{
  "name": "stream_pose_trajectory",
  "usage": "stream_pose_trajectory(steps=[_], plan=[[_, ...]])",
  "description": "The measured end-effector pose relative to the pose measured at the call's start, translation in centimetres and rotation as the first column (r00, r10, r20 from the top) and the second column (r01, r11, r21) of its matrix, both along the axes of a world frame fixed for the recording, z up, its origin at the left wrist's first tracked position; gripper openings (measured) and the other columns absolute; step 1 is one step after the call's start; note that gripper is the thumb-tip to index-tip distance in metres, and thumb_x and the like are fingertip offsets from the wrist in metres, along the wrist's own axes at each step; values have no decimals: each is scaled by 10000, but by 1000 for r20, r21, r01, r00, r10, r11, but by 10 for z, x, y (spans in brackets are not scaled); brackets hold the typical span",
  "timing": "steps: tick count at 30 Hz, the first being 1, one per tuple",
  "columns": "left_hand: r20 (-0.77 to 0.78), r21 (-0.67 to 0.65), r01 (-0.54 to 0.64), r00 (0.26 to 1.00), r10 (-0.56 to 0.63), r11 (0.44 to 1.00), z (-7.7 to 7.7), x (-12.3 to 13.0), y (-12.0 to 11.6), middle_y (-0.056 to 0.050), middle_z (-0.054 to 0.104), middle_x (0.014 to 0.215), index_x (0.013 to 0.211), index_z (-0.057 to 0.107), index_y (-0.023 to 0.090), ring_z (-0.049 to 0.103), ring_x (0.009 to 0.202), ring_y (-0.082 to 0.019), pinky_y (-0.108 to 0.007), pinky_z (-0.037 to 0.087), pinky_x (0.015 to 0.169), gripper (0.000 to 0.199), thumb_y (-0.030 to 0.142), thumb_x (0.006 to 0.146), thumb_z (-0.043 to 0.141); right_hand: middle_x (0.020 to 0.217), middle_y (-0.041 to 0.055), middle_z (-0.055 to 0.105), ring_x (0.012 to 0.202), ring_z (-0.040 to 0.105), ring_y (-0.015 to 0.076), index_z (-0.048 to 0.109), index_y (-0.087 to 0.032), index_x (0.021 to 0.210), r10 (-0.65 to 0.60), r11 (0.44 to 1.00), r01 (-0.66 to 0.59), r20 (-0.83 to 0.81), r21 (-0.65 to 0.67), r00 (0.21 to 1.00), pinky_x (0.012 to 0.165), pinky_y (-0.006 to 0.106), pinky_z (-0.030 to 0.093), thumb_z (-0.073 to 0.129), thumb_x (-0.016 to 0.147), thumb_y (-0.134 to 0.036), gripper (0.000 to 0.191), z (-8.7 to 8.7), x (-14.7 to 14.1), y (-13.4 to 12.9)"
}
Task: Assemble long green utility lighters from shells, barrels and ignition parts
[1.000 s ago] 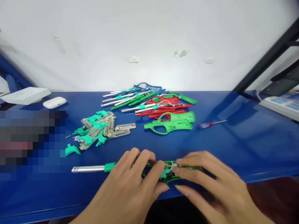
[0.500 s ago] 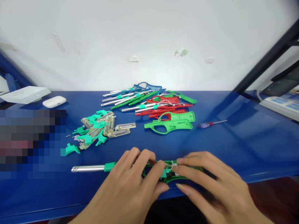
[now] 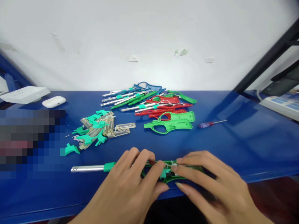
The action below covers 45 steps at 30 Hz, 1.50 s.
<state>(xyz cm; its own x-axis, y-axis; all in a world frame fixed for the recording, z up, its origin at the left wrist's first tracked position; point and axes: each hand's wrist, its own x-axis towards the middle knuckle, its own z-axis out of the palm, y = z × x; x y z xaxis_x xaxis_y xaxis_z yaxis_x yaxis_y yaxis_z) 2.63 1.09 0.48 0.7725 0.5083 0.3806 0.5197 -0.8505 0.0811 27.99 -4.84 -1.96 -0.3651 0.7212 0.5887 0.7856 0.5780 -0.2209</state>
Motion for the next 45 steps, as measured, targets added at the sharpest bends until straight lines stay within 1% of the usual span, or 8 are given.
stream_pose_trajectory(steps=[4, 8, 13, 17, 24, 36, 42, 45], plan=[[-7, 7, 2, 1000, -2, 1000, -1, 0, 0, -71, 779, 1155, 1295, 730, 236, 745, 1008, -268, -467, 672, 919, 417, 322, 1198, 334, 1101, 13, 788, 1030, 728, 153, 726, -262, 1234, 7, 1000, -7, -1, 5, 1000, 928, 294, 581, 640, 1091, -224, 172, 0, 0, -1], [50, 49, -47, 998, 44, 998, -8, 1, -3, -76, 804, 1198, 1473, 607, 197, 773, 1097, -271, -484, 656, 1003, 462, 326, 1207, 252, 1092, 8, 787, 1021, 727, 144, 727, -262, 1221, 7, 1000, -7, -7, 13, 1000, 925, 282, 576, 631, 1107, -260, 149, 1, 0, 1], [175, 2, -130, 976, 127, 992, -15, -1, -8, -14, 801, 1188, 1495, 499, 241, 774, 1088, -224, -426, 624, 1056, 381, 454, 1199, 392, 1093, 0, 795, 1022, 731, 142, 733, -273, 1216, -4, 1000, 3, 4, 30, 1000, 920, 281, 569, 612, 1122, -291, 154, 2, -1, 2], [202, -43, -135, 969, 141, 990, -16, -3, -6, 15, 796, 1168, 1482, 510, 273, 774, 1075, -192, -393, 589, 1089, 332, 423, 1196, 436, 1100, -3, 792, 1024, 726, 134, 726, -272, 1239, -8, 1000, 8, 7, 25, 1000, 929, 270, 561, 602, 1126, -278, 168, 2, -2, 2], [241, -35, -133, 961, 137, 991, -13, -3, -5, 17, 789, 1130, 1400, 564, 296, 771, 996, -203, -373, 629, 940, 257, 376, 1191, 437, 1085, 2, 774, 996, 718, 147, 716, -276, 1222, -2, 1000, 2, 2, 10, 1000, 879, 283, 580, 606, 1122, -290, 150, 2, -2, 1], [254, -18, -108, 961, 109, 994, -17, -3, -5, 3, 791, 1124, 1346, 615, 287, 773, 979, -202, -355, 649, 917, 239, 316, 1181, 445, 1046, 9, 803, 917, 765, 161, 735, -295, 1226, 5, 1000, -5, -6, 25, 1000, 799, 276, 626, 620, 1108, -313, 166, 4, -2, 5], [246, -57, -140, 958, 150, 989, -13, -4, -8, -13, 771, 1212, 1369, 616, 313, 762, 1072, -227, -400, 647, 989, 246, 341, 1167, 478, 1280, 18, 798, 1123, 796, 190, 744, -346, 1315, -45, 998, 48, -73, 42, 996, 922, 272, 651, 567, 1114, -492, 305, 4, 8, -2], [224, -76, -149, 961, 163, 986, -8, -7, -10, -17, 755, 1269, 1409, 606, 329, 755, 1125, -238, -429, 639, 1035, 276, 370, 1155, 507, 1329, -14, 769, 1203, 766, 151, 713, -369, 1330, -98, 995, 92, -160, -49, 982, 980, 236, 622, 461, 1158, -402, 306, 8, 18, 1]])
